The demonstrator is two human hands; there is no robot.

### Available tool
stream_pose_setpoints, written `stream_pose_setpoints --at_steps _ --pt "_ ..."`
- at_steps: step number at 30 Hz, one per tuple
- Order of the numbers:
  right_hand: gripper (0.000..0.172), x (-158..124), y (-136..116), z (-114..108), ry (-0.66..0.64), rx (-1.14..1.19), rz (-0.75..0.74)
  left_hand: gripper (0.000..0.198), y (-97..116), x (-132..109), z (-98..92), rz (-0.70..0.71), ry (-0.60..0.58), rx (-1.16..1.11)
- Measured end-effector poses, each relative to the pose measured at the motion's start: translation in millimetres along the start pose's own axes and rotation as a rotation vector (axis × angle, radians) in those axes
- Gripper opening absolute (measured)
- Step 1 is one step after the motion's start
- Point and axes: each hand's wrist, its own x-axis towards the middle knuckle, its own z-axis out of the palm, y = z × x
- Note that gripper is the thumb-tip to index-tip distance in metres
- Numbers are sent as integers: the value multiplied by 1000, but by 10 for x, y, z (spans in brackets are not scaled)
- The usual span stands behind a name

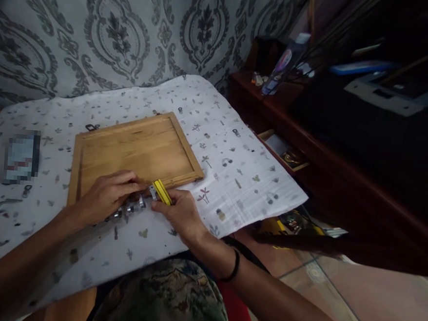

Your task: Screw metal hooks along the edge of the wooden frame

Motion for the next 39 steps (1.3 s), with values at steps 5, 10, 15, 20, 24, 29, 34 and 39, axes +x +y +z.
stream_pose_setpoints --at_steps 5,10,15,20,24,29,34,39 --pt "16 5 -27 -11 -46 -3 12 39 -4 -17 9 33 -19 24" --pt "13 -6 -52 -14 -91 -1 39 40 -1 -22 10 50 -39 84" --pt "17 -28 -129 -18 -112 -48 87 30 40 -10 -34 46 -83 110" --pt "21 -71 -168 -41 -91 -17 125 31 87 11 -66 69 -112 198" --pt "28 -115 -130 -101 -22 -29 49 33 95 0 -35 59 -90 205" --pt "24 -124 -80 -171 -55 -162 -62 33 102 -12 -11 47 -61 175" --pt "26 -102 -114 -170 -109 -269 -137 33 114 -5 -1 60 -25 175" --pt "20 -110 -148 -160 -137 -291 -118 29 134 -24 32 19 -4 143"
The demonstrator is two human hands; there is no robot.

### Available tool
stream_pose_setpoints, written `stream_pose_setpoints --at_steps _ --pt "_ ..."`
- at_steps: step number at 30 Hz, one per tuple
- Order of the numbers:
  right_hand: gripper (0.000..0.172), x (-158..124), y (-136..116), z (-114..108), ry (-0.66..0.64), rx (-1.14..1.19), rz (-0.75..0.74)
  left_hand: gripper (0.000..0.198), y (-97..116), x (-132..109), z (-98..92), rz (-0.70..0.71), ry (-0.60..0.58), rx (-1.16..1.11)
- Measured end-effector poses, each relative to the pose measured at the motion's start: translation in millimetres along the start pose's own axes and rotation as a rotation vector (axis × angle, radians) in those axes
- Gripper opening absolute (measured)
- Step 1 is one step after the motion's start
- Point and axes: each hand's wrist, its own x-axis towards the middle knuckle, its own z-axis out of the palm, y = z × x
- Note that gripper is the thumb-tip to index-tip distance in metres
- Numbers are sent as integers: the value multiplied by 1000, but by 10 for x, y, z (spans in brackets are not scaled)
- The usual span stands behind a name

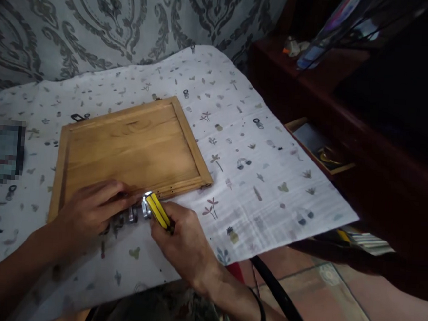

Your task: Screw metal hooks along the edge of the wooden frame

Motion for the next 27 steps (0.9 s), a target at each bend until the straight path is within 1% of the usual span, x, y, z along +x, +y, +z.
stream_pose_setpoints --at_steps 7,10,13,17,22,27 --pt "25 9 39 -2 -47 32 -20 29 26 35 -18 -23 14 -43" --pt "24 19 56 -13 -67 22 -28 30 27 48 -17 -22 26 -45" --pt "21 4 66 3 -43 12 -22 29 28 38 -2 -39 24 -59" --pt "18 -32 57 81 35 59 22 28 27 6 17 -64 16 -72" --pt "16 -15 17 138 22 87 64 30 16 20 -6 -30 21 -36" --pt "19 20 2 63 12 159 95 34 12 66 -51 17 6 4"
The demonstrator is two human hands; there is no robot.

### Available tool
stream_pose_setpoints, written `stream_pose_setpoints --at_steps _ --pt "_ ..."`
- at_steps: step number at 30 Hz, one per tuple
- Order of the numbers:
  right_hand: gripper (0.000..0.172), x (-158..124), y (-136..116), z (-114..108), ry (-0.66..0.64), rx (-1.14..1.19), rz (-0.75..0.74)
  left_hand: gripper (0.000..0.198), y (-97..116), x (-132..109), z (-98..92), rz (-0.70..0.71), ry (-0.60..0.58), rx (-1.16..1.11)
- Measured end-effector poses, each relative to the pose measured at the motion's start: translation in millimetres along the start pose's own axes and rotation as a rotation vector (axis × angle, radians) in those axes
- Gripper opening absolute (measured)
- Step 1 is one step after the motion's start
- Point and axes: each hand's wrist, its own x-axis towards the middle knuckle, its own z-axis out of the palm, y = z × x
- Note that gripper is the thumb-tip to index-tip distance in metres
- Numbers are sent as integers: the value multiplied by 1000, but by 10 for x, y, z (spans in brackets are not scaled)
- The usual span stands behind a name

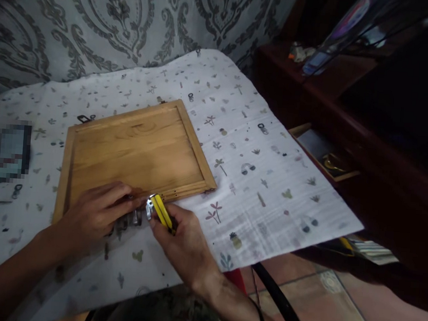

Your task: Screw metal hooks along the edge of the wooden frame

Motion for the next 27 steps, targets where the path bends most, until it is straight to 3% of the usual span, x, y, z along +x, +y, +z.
stream_pose_setpoints --at_steps 5,12,18,27 --pt "21 -19 -67 -107 107 -29 -134 33 -4 -9 -3 11 -12 11" --pt "23 -8 -72 -99 40 -110 -200 30 6 -45 36 -18 -14 9" --pt "25 17 -24 -94 87 -188 -172 30 4 -48 32 -8 -28 3" --pt "16 -3 -64 -154 33 -466 -349 30 -35 -72 52 -53 -35 -99"
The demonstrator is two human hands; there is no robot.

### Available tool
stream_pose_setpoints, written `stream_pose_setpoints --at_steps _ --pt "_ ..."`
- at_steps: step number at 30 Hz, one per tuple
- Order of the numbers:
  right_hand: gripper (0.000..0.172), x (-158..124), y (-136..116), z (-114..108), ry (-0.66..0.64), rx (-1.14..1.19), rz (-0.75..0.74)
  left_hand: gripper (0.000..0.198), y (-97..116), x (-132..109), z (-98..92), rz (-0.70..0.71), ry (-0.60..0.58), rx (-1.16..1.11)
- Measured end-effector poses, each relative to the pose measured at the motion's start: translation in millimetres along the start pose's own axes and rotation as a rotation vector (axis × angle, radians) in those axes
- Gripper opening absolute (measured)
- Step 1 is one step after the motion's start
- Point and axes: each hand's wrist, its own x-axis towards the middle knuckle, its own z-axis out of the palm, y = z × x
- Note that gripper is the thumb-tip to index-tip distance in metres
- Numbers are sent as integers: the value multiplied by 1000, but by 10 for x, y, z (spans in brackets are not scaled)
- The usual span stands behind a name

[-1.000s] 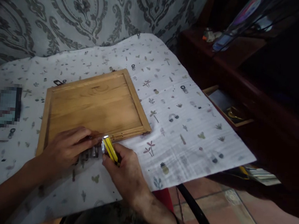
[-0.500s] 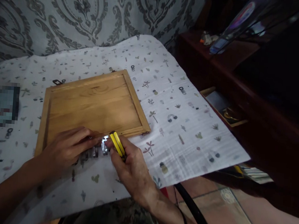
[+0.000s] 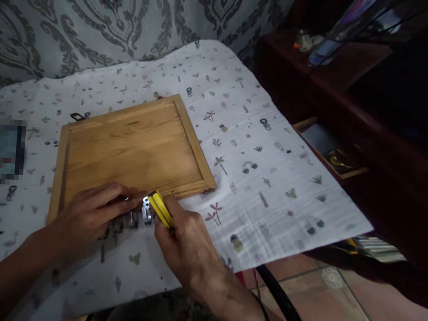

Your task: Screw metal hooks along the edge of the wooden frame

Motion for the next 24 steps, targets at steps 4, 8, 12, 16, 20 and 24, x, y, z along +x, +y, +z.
stream_pose_setpoints --at_steps 4,8,12,16,20,24 --pt "23 -36 -9 10 -37 -161 -114 32 -2 -4 4 -10 27 -42" --pt "39 -86 47 37 -69 -342 -227 32 13 19 -7 -23 40 -63" --pt "53 -96 86 5 -73 -589 -430 33 22 63 -25 5 43 -48" --pt "41 -76 54 -81 -145 -745 -534 41 35 107 -50 30 47 -2" --pt "38 -59 34 -148 -206 -790 -561 41 27 114 -61 20 40 -32" --pt "35 -43 42 -162 -198 -810 -583 37 -8 94 -46 2 32 -101"
